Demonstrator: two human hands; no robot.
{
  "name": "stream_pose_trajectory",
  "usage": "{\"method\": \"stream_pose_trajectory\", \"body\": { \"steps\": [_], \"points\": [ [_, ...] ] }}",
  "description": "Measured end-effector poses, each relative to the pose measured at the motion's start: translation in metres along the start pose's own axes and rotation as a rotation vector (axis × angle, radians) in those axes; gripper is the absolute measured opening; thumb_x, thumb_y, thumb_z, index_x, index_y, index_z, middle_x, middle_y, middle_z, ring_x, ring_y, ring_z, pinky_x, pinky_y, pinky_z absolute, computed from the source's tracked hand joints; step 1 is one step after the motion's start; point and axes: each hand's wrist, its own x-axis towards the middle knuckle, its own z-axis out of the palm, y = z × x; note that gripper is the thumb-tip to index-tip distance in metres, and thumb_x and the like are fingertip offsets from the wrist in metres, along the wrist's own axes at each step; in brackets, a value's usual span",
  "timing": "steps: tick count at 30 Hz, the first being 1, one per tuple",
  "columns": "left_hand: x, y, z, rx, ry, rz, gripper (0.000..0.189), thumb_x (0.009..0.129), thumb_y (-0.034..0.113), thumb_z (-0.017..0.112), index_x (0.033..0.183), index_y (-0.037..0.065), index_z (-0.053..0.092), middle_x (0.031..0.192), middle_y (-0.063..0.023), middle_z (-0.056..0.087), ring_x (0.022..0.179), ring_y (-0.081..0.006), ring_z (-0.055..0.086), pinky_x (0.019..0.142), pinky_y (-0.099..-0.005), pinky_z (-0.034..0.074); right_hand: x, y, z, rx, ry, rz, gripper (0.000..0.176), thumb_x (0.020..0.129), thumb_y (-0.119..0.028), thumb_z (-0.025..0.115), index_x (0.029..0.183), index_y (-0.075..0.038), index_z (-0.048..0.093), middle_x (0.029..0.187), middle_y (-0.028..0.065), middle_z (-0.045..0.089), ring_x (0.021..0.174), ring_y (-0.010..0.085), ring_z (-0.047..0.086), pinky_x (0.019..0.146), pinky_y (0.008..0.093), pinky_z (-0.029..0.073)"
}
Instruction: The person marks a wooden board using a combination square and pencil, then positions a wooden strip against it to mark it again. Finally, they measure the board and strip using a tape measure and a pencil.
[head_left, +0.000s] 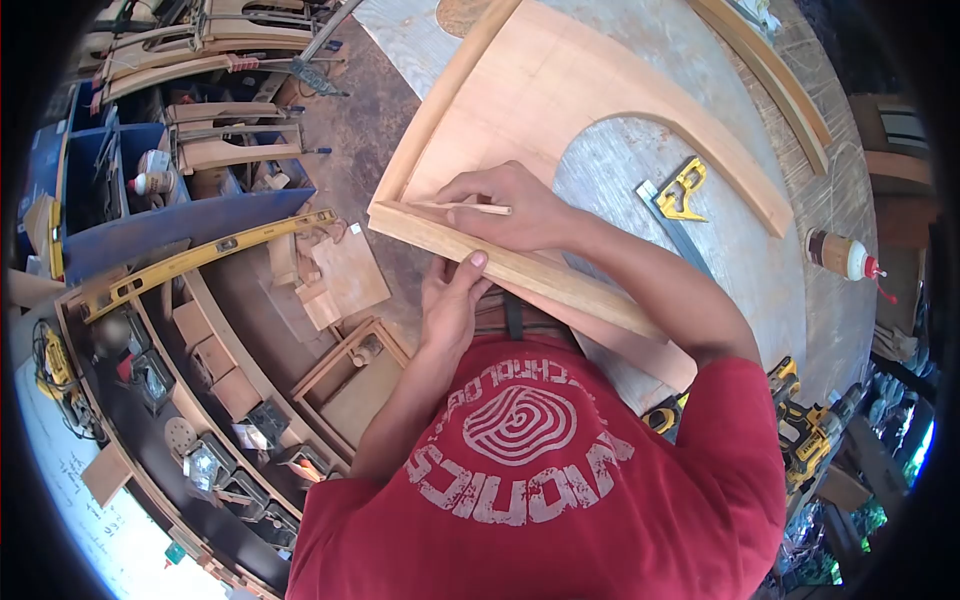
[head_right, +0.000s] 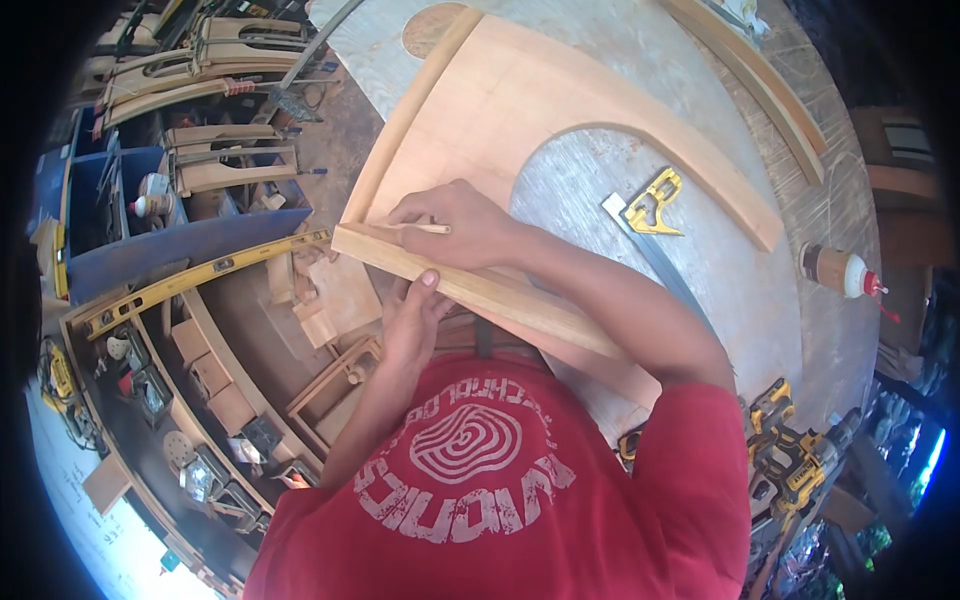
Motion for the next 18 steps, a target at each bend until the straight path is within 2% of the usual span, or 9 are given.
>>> {"method": "stream_pose_trajectory", "body": {
  "steps": [4,10,13,18],
  "points": [
    [0.000,0.002,0.000,-0.008,-0.002,0.001,0.074,0.097,0.023,0.074,0.151,-0.005,0.032,0.140,-0.0183,0.055,0.128,-0.0308,0.059,0.107,-0.0473,0.049,0.014,0.007,0.003,0.017,-0.027,-0.057,0.036,0.091,-0.024,0.067,0.115,0.001,0.074,0.098,0.0182,0.077,0.087,0.0229,0.074,0.083,0.0354,0.057],
    [0.000,-0.002,-0.003,-0.009,-0.016,0.008,0.077,0.095,0.026,0.077,0.151,-0.003,0.034,0.142,-0.0174,0.055,0.130,-0.0294,0.058,0.108,-0.0479,0.048,0.010,-0.003,-0.022,-0.120,-0.113,-0.081,0.029,0.090,-0.022,0.068,0.107,-0.001,0.078,0.088,0.0144,0.076,0.078,0.0212,0.072,0.071,0.0347,0.055],
    [0.001,-0.003,-0.004,0.008,-0.003,0.008,0.075,0.095,0.026,0.076,0.151,-0.003,0.035,0.142,-0.0173,0.055,0.131,-0.0302,0.057,0.109,-0.0488,0.047,-0.021,-0.031,-0.063,-0.140,-0.260,0.062,0.024,0.089,-0.019,0.069,0.102,-0.001,0.078,0.081,0.0112,0.074,0.071,0.0178,0.068,0.064,0.0329,0.051],
    [0.000,-0.004,-0.002,0.001,0.009,-0.001,0.073,0.096,0.026,0.075,0.149,-0.003,0.036,0.142,-0.0175,0.055,0.132,-0.0318,0.057,0.109,-0.0494,0.047,-0.089,-0.056,-0.106,-0.174,-0.292,0.323,0.019,0.087,-0.015,0.069,0.095,0.001,0.077,0.075,0.0088,0.073,0.065,0.0145,0.065,0.059,0.0314,0.048]
  ]
}}
